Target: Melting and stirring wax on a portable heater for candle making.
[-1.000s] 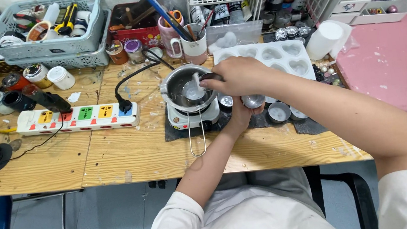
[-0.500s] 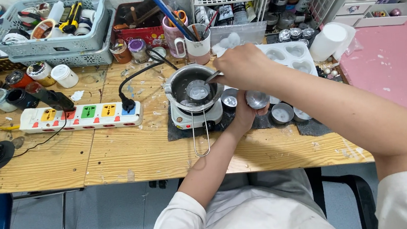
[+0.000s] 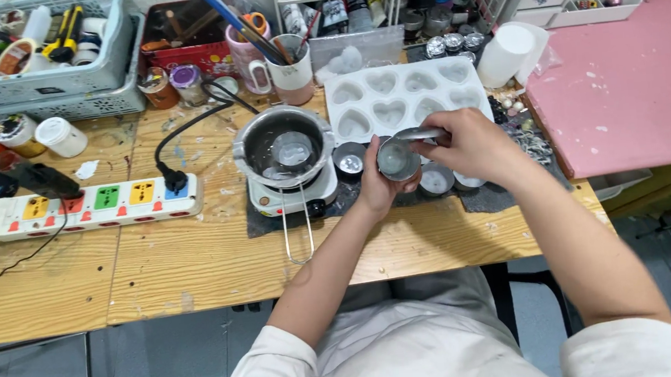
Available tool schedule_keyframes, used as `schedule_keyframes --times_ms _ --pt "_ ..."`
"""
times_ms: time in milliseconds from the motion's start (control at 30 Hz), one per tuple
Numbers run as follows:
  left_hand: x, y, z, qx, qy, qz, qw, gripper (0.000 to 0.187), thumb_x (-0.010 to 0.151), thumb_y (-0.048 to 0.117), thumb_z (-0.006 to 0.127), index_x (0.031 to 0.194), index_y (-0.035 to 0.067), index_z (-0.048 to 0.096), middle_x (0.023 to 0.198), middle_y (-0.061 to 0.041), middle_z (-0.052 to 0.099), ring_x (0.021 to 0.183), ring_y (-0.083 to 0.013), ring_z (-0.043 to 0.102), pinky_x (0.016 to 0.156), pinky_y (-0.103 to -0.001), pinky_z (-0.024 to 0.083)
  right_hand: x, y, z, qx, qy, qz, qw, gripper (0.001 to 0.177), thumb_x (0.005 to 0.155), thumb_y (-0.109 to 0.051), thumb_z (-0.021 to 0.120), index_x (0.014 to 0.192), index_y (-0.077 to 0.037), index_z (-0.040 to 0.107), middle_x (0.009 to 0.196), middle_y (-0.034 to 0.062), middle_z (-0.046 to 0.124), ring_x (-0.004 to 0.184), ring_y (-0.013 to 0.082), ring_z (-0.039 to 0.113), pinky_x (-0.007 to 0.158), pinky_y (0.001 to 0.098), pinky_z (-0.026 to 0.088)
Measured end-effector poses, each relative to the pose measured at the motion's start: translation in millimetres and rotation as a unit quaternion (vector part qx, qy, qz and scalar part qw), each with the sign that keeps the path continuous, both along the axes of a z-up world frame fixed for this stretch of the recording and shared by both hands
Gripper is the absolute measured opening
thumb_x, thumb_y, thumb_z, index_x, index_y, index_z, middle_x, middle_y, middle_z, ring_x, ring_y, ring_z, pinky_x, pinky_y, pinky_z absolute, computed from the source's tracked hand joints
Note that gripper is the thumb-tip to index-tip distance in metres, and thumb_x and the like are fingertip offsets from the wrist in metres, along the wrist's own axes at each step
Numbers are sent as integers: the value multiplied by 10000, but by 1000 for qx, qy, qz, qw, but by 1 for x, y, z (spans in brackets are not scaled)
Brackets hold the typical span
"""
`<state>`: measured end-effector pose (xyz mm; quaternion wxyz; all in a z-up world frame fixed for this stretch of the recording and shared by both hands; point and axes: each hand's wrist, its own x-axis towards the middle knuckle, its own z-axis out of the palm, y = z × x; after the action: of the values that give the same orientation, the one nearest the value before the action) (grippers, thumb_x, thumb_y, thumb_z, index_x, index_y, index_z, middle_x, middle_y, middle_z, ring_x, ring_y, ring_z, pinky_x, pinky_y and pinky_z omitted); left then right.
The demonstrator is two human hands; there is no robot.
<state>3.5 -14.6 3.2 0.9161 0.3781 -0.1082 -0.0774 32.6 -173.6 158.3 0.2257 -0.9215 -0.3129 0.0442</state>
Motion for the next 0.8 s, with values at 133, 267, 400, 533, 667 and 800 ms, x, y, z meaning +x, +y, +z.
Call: schedule_keyframes --times_ms 133,267,400,533,667,800 --pt "-5 -2 7 120 19 12 993 778 1053 648 161 1092 11 606 746 -83 638 668 -190 594 600 -319 476 -2 -23 -39 121 3 -5 993 271 826 -213 792 990 -6 733 683 111 690 573 215 622 568 341 511" --pt "-19 -4 35 372 -30 158 914 540 1097 485 298 1222 72 624 850 -58 638 714 -140 595 662 -299 542 -8 -32 -59 155 -14 -71 985 237 855 -217 785 929 0 722 623 115 645 530 177 588 540 353 477" --pt "-36 -3 53 484 -64 207 848 395 1087 363 496 1281 57 652 921 -146 740 772 -190 686 730 -344 548 -12 -35 -69 163 1 -116 980 237 848 -216 776 952 -9 726 617 129 647 519 206 594 529 369 470" --pt "-63 -5 79 595 -108 259 753 462 952 357 643 1259 14 612 1052 -201 721 695 -297 723 705 -412 555 -12 -35 -81 156 12 -125 980 247 851 -208 776 929 16 706 646 141 661 549 208 640 556 364 489" --pt "-72 -3 58 661 8 200 723 386 1009 344 534 1241 54 638 729 -201 721 697 -385 717 650 -481 550 -15 -27 -86 185 44 -100 977 251 812 -165 772 1006 -10 735 715 125 715 599 181 685 591 328 527" --pt "-68 2 41 704 43 204 679 377 1091 341 450 1068 54 693 741 -207 701 700 -396 699 654 -511 538 -8 -30 -107 267 72 -104 955 199 887 -107 739 1053 1 724 790 91 751 693 107 690 635 278 534"
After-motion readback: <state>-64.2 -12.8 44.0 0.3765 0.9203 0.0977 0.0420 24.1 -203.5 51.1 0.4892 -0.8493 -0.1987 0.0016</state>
